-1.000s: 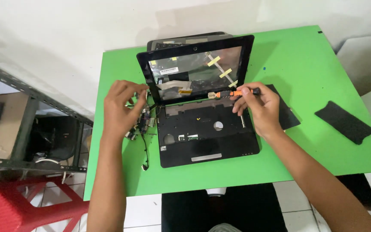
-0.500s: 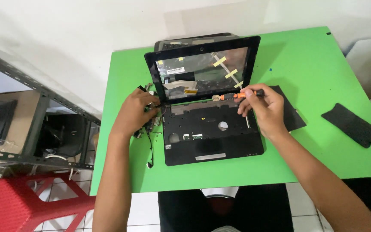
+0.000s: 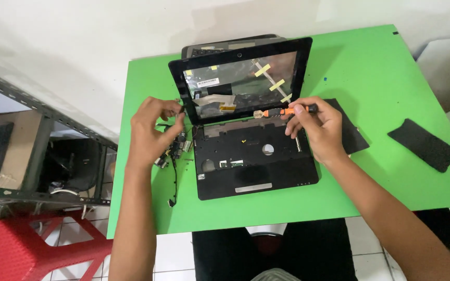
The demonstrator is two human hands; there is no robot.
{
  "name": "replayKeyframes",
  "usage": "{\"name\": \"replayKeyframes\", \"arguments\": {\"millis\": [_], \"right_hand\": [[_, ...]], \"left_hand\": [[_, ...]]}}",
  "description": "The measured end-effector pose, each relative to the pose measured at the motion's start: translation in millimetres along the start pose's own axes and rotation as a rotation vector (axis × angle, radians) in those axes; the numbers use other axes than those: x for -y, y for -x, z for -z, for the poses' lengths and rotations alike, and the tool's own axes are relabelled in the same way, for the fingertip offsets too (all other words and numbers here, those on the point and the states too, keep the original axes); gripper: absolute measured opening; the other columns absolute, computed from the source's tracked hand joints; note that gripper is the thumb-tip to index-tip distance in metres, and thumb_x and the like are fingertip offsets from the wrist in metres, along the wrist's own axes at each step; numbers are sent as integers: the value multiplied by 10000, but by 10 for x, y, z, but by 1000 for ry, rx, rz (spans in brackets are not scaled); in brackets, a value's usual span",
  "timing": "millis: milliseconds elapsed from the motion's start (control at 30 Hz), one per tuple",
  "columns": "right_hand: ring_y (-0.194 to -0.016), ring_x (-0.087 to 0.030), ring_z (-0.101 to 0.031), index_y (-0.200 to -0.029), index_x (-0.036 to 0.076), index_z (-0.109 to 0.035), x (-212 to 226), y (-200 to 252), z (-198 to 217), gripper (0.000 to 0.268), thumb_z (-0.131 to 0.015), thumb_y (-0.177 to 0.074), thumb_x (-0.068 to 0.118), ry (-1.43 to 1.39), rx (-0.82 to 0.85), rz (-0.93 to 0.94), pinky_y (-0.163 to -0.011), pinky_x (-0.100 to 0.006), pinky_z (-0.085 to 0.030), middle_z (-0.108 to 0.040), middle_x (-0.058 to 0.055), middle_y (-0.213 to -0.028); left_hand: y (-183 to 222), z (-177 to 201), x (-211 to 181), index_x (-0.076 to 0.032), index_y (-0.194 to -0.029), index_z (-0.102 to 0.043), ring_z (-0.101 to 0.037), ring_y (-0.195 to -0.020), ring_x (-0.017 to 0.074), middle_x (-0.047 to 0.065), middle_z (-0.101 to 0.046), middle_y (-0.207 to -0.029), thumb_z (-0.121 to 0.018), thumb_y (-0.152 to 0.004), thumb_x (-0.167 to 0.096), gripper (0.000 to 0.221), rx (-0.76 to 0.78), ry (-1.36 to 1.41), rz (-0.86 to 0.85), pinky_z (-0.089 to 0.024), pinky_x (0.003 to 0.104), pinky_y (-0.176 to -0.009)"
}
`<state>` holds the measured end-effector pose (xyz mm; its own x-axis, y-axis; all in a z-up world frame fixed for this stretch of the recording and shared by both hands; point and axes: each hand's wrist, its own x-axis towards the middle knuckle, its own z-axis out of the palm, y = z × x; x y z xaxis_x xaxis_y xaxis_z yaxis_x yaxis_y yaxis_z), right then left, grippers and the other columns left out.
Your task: Disassembling and repairing internal components of a laptop on a green surface using a screwdriver.
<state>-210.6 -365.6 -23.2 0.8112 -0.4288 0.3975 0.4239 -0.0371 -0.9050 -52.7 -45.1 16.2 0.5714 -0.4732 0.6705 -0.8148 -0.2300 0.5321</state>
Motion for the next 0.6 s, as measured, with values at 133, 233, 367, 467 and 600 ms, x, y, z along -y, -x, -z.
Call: {"name": "replayKeyframes", "arguments": {"millis": [133, 233, 367, 467, 600], "right_hand": [[-595, -253, -708, -1113, -114, -632, 47, 11, -56, 233, -627, -1024, 101, -43, 13, -3, -490, -317, -579, -703, -309, -855], [-625, -275, -727, -1104, -116, -651, 31, 44, -66, 218, -656, -993, 72, -72, 39, -1, -499, -336, -599, -704, -287, -921], [-628, -280, -731, -1128, -157, -637, 24, 86, -70, 257, -628, -997, 64, -65, 130, 16, -507, -343, -605, -708, -284, -837], [-631, -273, -733, -1129, -160, -636, 67, 76, -107, 254, -621, -993, 55, -72, 162, 25, -505, -340, -607, -714, -278, -846], [-638, -275, -740, -1144, -158, -636, 107, 87, -131, 253, -613, -1002, 49, -44, 210, 28, -519, -337, -617, -715, -273, -828]], "left_hand": [[17, -314, -57, -64, -1070, -776, -593, -781, 238, 90, -715, -836, -847, -884, -101, 202, 13, 15, -137, -537, 359, -745], [-5, -430, -275, -113, -1046, -795, -640, -806, 257, 36, -731, -873, -854, -870, -96, 187, 26, 61, -251, -566, 369, -749], [-24, -488, -446, -72, -1016, -777, -628, -769, 272, 84, -698, -852, -823, -887, -51, 139, 77, 98, -345, -569, 358, -718], [-45, -484, -489, -54, -1012, -772, -627, -758, 268, 95, -689, -833, -824, -882, -36, 141, 87, 103, -353, -574, 356, -709], [-13, -508, -467, -57, -1014, -776, -665, -769, 286, 88, -716, -835, -862, -843, -51, 191, 115, 172, -300, -593, 384, -706]]}}
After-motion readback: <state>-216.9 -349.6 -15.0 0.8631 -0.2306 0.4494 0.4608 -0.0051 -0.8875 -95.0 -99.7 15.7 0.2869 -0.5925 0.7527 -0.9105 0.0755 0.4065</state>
